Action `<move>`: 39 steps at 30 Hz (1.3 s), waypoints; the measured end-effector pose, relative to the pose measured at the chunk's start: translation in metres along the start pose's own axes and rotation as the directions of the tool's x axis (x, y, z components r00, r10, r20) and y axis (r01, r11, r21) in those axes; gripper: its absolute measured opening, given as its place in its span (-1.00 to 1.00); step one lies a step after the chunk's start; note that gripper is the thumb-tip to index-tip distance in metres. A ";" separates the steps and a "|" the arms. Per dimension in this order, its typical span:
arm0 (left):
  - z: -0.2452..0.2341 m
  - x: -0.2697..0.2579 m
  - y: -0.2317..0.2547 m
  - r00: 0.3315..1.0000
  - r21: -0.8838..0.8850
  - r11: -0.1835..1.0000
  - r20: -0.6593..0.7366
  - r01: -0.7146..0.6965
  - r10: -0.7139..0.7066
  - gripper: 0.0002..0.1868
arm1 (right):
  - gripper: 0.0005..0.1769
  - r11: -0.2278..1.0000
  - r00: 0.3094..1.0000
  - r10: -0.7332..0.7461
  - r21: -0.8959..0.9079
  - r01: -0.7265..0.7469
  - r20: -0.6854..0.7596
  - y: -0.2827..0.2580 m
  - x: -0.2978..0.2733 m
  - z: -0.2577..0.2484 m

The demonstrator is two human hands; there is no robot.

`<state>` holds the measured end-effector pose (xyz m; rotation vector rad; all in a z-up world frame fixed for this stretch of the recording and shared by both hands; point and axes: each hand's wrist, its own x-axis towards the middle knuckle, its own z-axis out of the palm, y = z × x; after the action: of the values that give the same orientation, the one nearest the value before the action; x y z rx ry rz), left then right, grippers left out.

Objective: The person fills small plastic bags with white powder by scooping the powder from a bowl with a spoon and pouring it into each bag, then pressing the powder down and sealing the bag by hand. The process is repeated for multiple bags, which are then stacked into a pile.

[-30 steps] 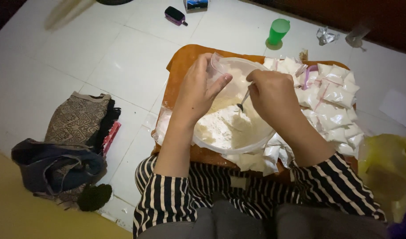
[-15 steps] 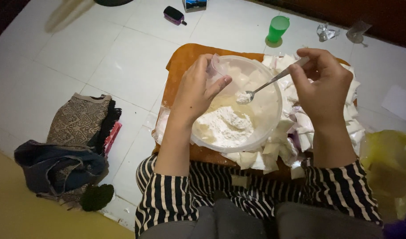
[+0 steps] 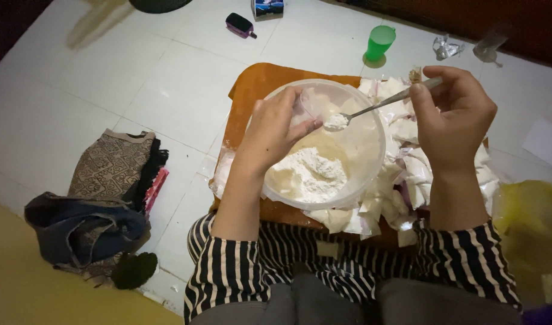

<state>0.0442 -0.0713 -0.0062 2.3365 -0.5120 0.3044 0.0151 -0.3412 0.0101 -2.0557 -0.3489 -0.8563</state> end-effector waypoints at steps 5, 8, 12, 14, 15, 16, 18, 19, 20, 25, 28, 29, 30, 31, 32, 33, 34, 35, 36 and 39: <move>-0.004 -0.001 0.003 1.000 -0.015 1.000 0.008 0.011 -0.011 -0.43 | -0.76 1.000 1.000 -0.011 0.005 0.011 -0.012 0.003 0.003 0.002; -0.005 0.000 0.004 1.000 -0.025 1.000 0.017 0.008 -0.007 -0.45 | -0.75 1.000 1.000 -0.018 0.001 0.018 -0.023 0.000 0.005 0.003; -0.002 -0.001 0.000 1.000 -0.021 1.000 0.002 -0.013 0.013 -0.49 | -0.77 0.998 1.000 -0.022 -0.063 0.021 -0.017 0.000 0.009 0.006; -0.003 0.000 0.002 1.000 -0.024 1.000 0.017 0.018 -0.018 -0.47 | -0.77 0.999 1.000 0.005 -0.053 -0.007 -0.027 0.003 0.010 0.006; -0.003 -0.001 0.002 0.998 -0.027 0.998 0.037 0.053 -0.052 -0.45 | -0.77 0.998 0.999 0.038 -0.044 -0.040 -0.035 0.004 0.010 0.006; -0.003 -0.001 0.002 0.998 -0.027 0.998 0.035 0.053 -0.052 -0.45 | -0.77 0.998 0.999 0.037 -0.043 -0.038 -0.036 0.005 0.011 0.004; -0.002 0.000 0.003 0.997 -0.006 0.998 0.037 0.066 -0.066 -0.43 | -0.78 0.997 0.995 0.075 0.002 -0.075 -0.063 0.008 0.012 0.001; -0.003 0.000 0.003 0.997 -0.007 0.998 0.037 0.066 -0.065 -0.43 | -0.78 0.997 0.995 0.075 0.002 -0.075 -0.063 0.009 0.013 0.000; -0.004 0.000 0.004 0.997 -0.004 0.998 0.046 0.062 -0.062 -0.41 | -0.76 0.999 0.996 0.046 0.028 -0.044 -0.079 0.010 0.013 -0.002; -0.004 -0.002 0.006 0.996 -0.003 0.998 0.061 0.062 -0.061 -0.43 | -0.75 0.997 0.991 0.066 0.043 -0.061 -0.119 0.012 0.018 -0.012; -0.004 -0.002 0.005 0.997 0.006 0.999 0.061 0.040 -0.041 -0.39 | -0.79 1.000 0.990 -0.010 -0.003 0.009 -0.137 0.012 0.024 -0.016; -0.004 -0.002 0.005 0.997 0.019 0.999 0.072 0.037 -0.039 -0.38 | -0.78 0.999 0.990 -0.005 0.035 0.009 -0.138 0.013 0.025 -0.017; -0.004 -0.001 0.005 0.996 0.032 0.999 0.083 0.033 -0.036 -0.37 | -0.78 0.997 0.990 0.000 0.073 0.010 -0.139 0.013 0.026 -0.017; -0.003 -0.001 0.004 0.996 0.032 0.999 0.083 0.033 -0.036 -0.37 | -0.78 0.997 0.990 0.000 0.073 0.010 -0.139 0.010 0.028 -0.017; -0.002 -0.001 0.003 0.997 0.042 0.999 0.078 0.027 -0.030 -0.39 | -0.77 0.999 0.989 -0.028 0.038 0.034 -0.145 0.007 0.030 -0.016; -0.002 -0.001 0.002 0.997 0.052 0.998 0.073 0.021 -0.025 -0.40 | -0.76 0.998 0.987 -0.056 0.003 0.058 -0.150 0.004 0.031 -0.015; -0.001 -0.001 0.001 0.997 0.052 0.998 0.072 0.022 -0.026 -0.40 | -0.76 0.998 0.987 -0.056 0.003 0.058 -0.149 0.003 0.032 -0.014; 0.000 -0.001 0.000 0.998 0.054 0.999 0.064 0.007 -0.011 -0.39 | -0.77 0.999 0.989 -0.041 0.029 0.045 -0.143 0.001 0.032 -0.014; 0.000 -0.001 -0.001 0.998 0.056 0.998 0.056 -0.007 0.004 -0.39 | -0.78 0.998 0.990 -0.026 0.055 0.033 -0.136 -0.001 0.033 -0.013; -0.003 -0.001 0.003 0.997 0.033 0.999 0.072 0.020 -0.023 -0.42 | -0.77 0.995 0.989 -0.081 0.043 0.087 -0.123 0.002 0.034 -0.011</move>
<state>0.0418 -0.0712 -0.0028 2.3900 -0.5197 0.2205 0.0363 -0.3532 0.0366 -1.9458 -0.3879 -1.0090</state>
